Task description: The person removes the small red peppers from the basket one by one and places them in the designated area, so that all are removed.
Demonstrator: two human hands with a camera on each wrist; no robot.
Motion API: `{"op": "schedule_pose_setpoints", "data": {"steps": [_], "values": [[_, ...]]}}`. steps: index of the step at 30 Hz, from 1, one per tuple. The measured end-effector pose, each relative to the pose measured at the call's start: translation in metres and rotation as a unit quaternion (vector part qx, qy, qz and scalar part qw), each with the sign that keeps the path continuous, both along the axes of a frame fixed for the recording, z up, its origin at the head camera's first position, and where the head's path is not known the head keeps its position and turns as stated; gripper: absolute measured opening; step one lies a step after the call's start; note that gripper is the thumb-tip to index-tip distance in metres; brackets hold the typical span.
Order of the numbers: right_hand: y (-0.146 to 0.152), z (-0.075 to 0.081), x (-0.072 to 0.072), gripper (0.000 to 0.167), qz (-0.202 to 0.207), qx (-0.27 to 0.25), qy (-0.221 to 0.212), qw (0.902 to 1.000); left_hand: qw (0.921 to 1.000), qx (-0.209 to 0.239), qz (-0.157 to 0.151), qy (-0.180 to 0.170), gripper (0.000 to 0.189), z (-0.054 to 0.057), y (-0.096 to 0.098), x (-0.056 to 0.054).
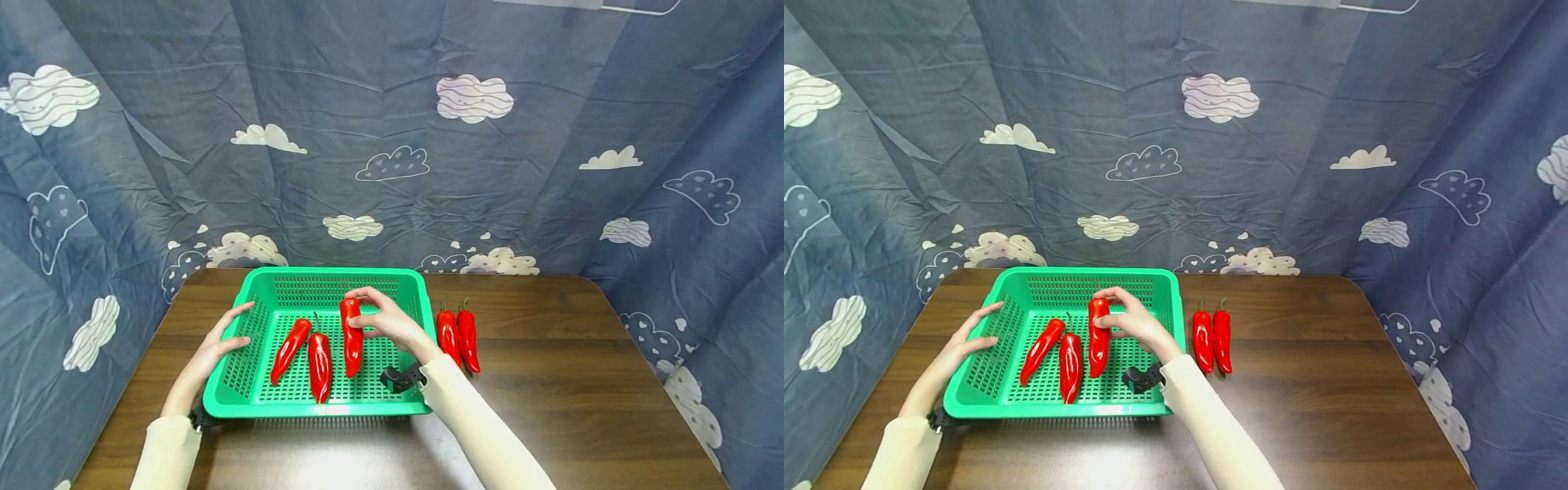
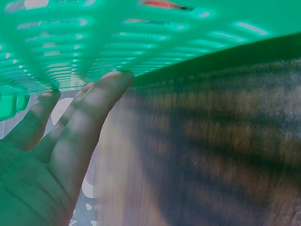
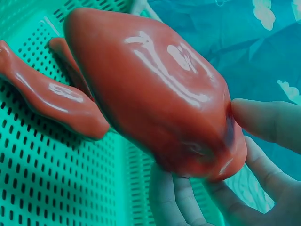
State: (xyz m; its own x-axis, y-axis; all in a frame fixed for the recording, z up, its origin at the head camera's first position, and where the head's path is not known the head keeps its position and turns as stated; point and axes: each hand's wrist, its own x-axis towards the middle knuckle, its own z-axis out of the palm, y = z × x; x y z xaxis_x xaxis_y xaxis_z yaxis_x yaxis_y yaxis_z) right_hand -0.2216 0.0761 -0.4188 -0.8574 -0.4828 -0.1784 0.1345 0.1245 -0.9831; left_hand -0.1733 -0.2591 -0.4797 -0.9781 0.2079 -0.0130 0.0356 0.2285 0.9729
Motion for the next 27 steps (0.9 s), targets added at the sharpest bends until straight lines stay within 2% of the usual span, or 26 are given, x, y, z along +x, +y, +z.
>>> {"op": "schedule_pose_setpoints", "data": {"steps": [4,16,27], "values": [[0.007,0.003,0.0,0.05,-0.005,-0.009,0.0,0.9999,1.0,0.0,-0.001,0.004,0.063,-0.001,-0.001,0.0],[0.032,0.01,0.0,0.053,-0.023,-0.027,-0.004,0.9994,0.9998,0.009,0.002,-0.018,0.063,0.001,0.001,0.001],[0.055,0.012,0.002,0.054,-0.028,-0.026,0.01,0.9992,0.9999,0.004,0.003,-0.01,0.062,0.0,0.0,0.0]]}}
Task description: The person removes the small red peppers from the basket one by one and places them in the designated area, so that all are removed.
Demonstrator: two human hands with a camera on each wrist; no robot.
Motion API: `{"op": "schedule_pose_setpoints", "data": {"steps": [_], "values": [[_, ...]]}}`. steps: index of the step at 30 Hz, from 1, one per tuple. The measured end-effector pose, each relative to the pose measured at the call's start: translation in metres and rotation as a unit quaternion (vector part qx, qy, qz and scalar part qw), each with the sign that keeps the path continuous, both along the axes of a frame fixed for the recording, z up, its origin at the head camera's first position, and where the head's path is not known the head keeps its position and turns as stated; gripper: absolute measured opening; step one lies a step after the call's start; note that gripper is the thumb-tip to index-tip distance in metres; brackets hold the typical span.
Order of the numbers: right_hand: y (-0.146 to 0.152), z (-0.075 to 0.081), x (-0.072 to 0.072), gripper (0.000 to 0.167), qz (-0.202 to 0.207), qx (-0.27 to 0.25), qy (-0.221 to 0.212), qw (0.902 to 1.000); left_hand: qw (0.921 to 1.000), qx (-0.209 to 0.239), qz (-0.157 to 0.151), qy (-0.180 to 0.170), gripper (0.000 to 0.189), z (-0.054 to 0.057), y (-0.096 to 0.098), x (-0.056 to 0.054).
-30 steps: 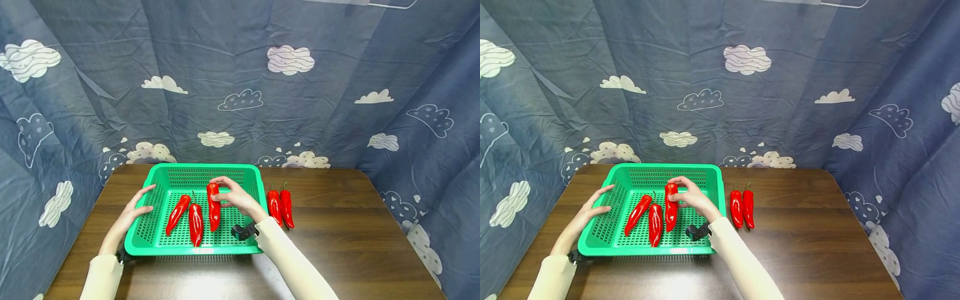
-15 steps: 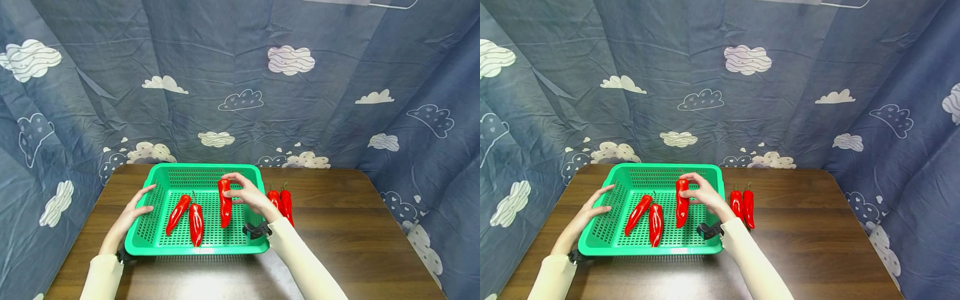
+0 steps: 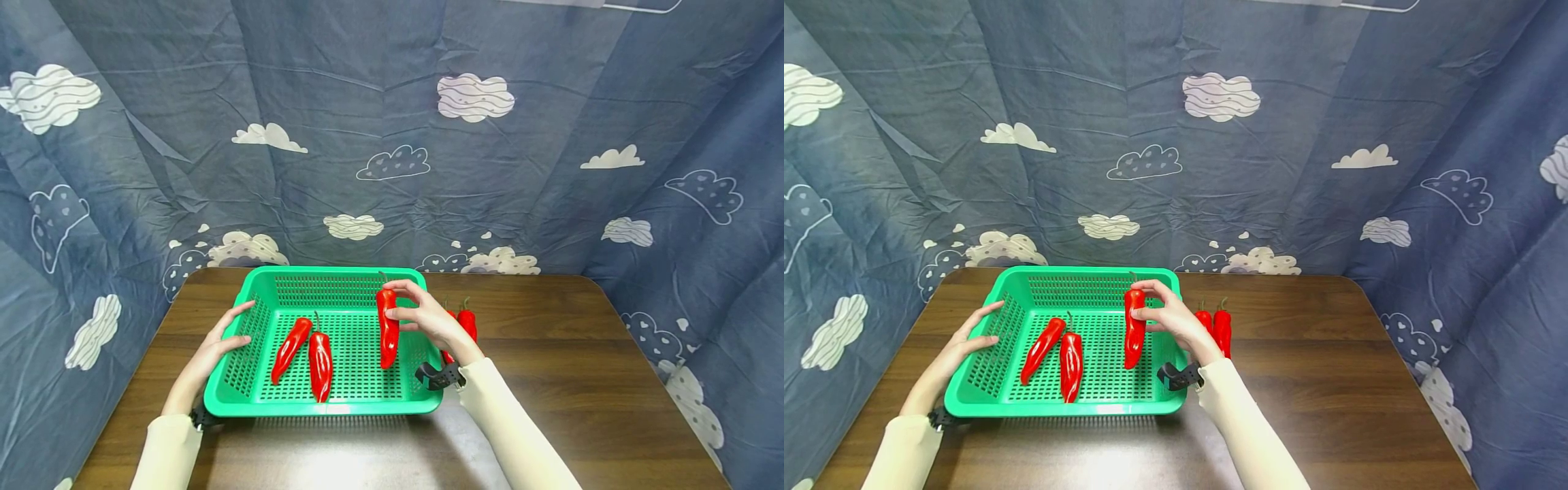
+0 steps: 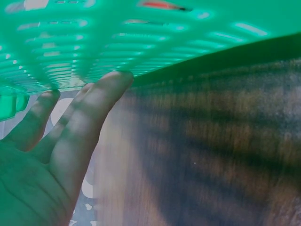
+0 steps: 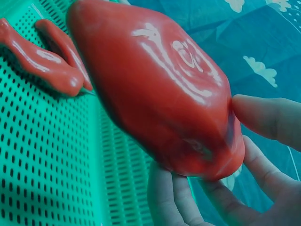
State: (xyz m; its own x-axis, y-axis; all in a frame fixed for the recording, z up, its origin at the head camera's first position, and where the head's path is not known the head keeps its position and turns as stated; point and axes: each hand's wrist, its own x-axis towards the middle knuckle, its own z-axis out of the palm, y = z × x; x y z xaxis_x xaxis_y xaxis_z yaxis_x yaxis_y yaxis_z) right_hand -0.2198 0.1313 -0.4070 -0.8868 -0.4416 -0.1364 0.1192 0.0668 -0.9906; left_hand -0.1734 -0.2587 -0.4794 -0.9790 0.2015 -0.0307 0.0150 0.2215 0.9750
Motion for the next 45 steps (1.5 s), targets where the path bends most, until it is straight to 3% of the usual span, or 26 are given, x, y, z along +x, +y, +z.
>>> {"op": "schedule_pose_setpoints", "data": {"steps": [14,35,45], "values": [[0.027,-0.002,0.002,0.053,-0.026,0.012,0.009,0.9995,0.9997,0.016,-0.001,-0.021,0.063,0.001,0.0,0.002],[0.068,-0.007,0.004,0.051,-0.052,-0.001,0.019,0.9985,0.9999,-0.01,-0.002,0.006,0.062,-0.003,-0.001,-0.001],[0.085,-0.009,0.005,0.05,-0.062,0.016,0.022,0.9977,1.0,-0.006,-0.005,0.002,0.061,-0.002,-0.001,-0.001]]}}
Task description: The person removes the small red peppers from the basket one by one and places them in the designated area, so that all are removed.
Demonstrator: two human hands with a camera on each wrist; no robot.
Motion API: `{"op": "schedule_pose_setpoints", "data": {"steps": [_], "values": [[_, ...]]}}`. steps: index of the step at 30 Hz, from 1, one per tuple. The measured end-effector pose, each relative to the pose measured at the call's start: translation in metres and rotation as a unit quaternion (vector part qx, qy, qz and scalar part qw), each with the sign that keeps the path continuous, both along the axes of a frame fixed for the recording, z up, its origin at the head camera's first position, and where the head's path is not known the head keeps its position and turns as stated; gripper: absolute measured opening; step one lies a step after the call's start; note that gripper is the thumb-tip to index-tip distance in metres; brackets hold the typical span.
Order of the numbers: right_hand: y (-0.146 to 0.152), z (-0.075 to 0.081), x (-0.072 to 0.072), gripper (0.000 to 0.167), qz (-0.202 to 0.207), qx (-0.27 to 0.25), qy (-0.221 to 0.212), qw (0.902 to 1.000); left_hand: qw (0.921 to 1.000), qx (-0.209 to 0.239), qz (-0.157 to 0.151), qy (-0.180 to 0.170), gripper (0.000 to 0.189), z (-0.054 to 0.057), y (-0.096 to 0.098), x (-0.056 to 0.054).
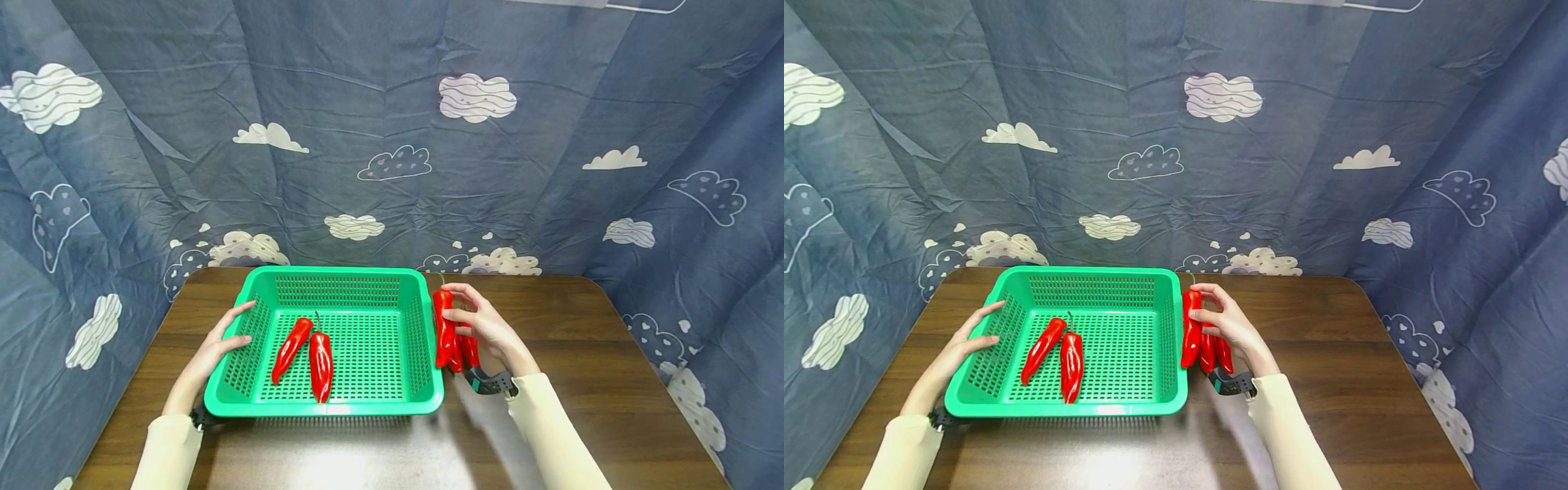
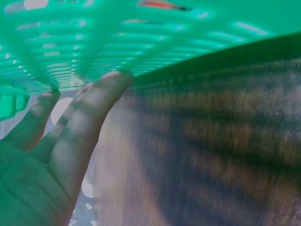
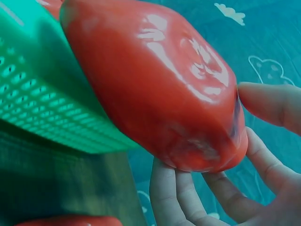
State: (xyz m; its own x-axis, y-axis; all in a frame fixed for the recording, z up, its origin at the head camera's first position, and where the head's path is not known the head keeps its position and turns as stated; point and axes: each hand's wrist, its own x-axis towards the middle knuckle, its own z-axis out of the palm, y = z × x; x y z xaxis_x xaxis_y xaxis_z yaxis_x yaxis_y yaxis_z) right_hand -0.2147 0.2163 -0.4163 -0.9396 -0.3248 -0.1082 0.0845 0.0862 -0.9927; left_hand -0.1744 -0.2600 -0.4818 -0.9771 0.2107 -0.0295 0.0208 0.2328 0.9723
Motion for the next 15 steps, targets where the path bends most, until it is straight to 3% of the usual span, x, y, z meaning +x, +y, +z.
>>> {"op": "schedule_pose_setpoints", "data": {"steps": [15], "values": [[0.021,-0.016,-0.001,0.045,-0.028,-0.02,-0.017,0.9993,1.0,-0.007,0.001,0.005,0.062,0.0,0.0,0.0]]}}
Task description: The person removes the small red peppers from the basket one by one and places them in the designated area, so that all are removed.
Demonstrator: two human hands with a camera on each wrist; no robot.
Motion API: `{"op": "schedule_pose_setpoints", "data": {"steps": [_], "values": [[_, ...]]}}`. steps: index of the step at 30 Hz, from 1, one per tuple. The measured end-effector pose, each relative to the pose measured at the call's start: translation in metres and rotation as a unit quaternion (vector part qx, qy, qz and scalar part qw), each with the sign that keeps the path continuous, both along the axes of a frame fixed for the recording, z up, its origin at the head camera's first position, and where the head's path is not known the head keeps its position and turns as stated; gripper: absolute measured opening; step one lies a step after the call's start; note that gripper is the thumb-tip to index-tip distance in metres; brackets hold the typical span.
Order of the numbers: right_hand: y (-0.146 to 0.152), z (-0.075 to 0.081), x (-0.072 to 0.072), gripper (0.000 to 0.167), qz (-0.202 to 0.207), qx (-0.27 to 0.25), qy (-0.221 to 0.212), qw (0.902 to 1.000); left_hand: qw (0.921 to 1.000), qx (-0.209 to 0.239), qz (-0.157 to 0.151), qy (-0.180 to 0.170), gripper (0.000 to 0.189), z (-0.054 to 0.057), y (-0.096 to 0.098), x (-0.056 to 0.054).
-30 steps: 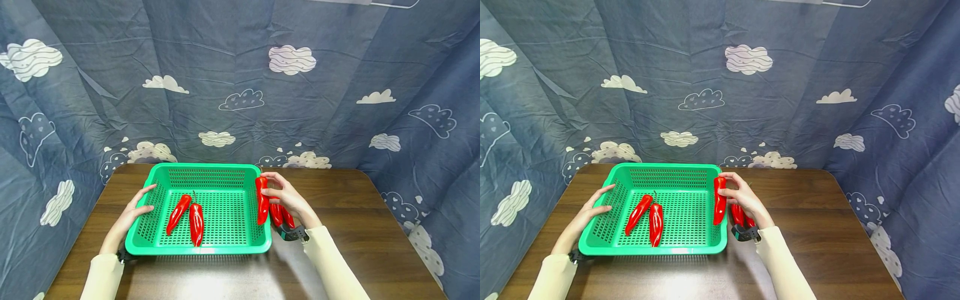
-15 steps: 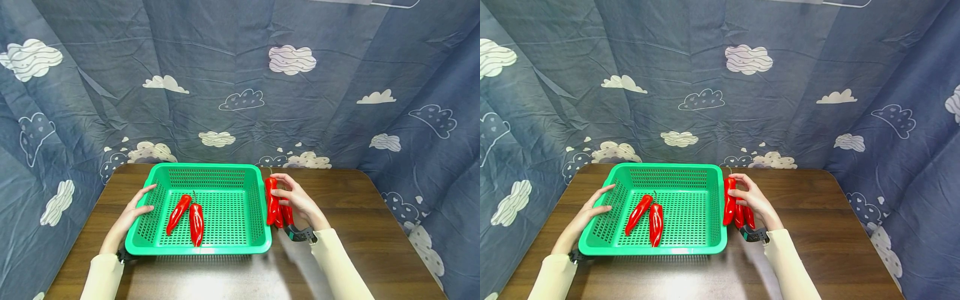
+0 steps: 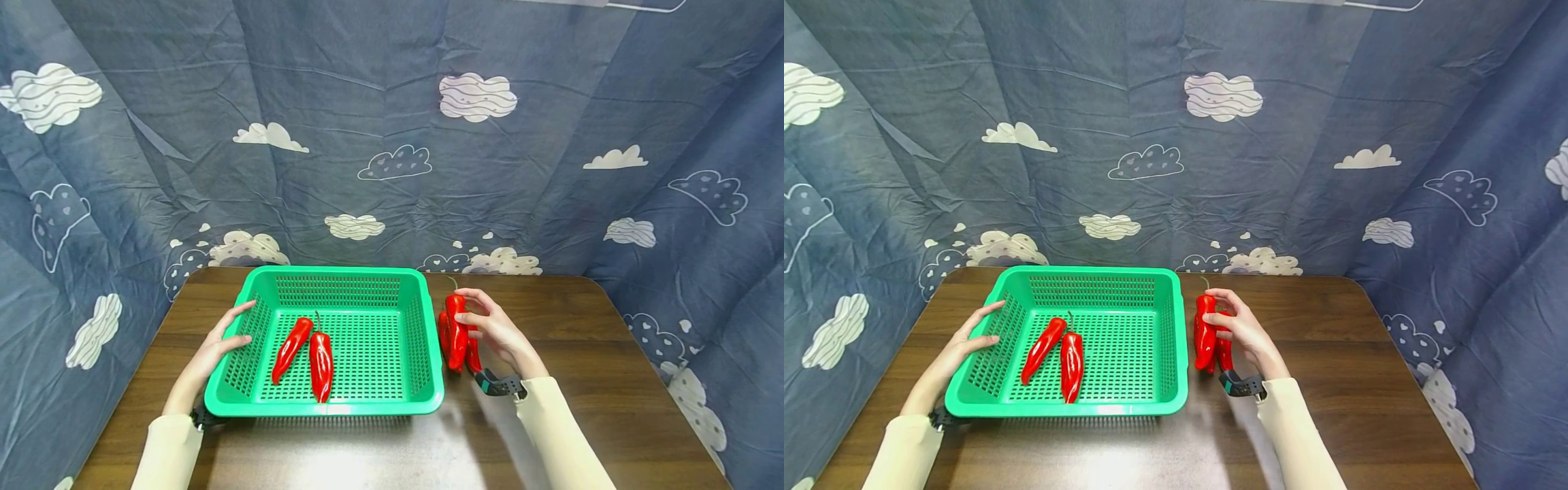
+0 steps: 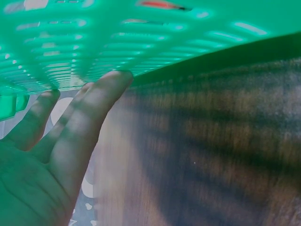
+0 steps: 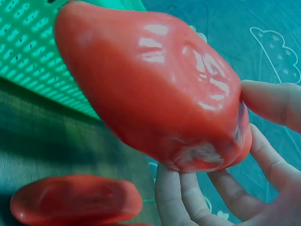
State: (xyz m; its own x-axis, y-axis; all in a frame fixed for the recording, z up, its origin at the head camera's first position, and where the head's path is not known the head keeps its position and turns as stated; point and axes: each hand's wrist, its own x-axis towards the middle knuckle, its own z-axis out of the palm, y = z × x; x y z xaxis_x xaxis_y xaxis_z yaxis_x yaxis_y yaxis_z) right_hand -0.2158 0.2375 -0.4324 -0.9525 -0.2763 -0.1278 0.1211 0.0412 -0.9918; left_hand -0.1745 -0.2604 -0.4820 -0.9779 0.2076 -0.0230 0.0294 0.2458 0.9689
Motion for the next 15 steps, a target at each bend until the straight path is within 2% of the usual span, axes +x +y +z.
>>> {"op": "schedule_pose_setpoints", "data": {"steps": [15], "values": [[0.02,-0.015,0.003,0.051,-0.033,-0.003,0.0,0.9994,1.0,0.006,0.002,0.005,0.063,0.0,0.001,0.0]]}}
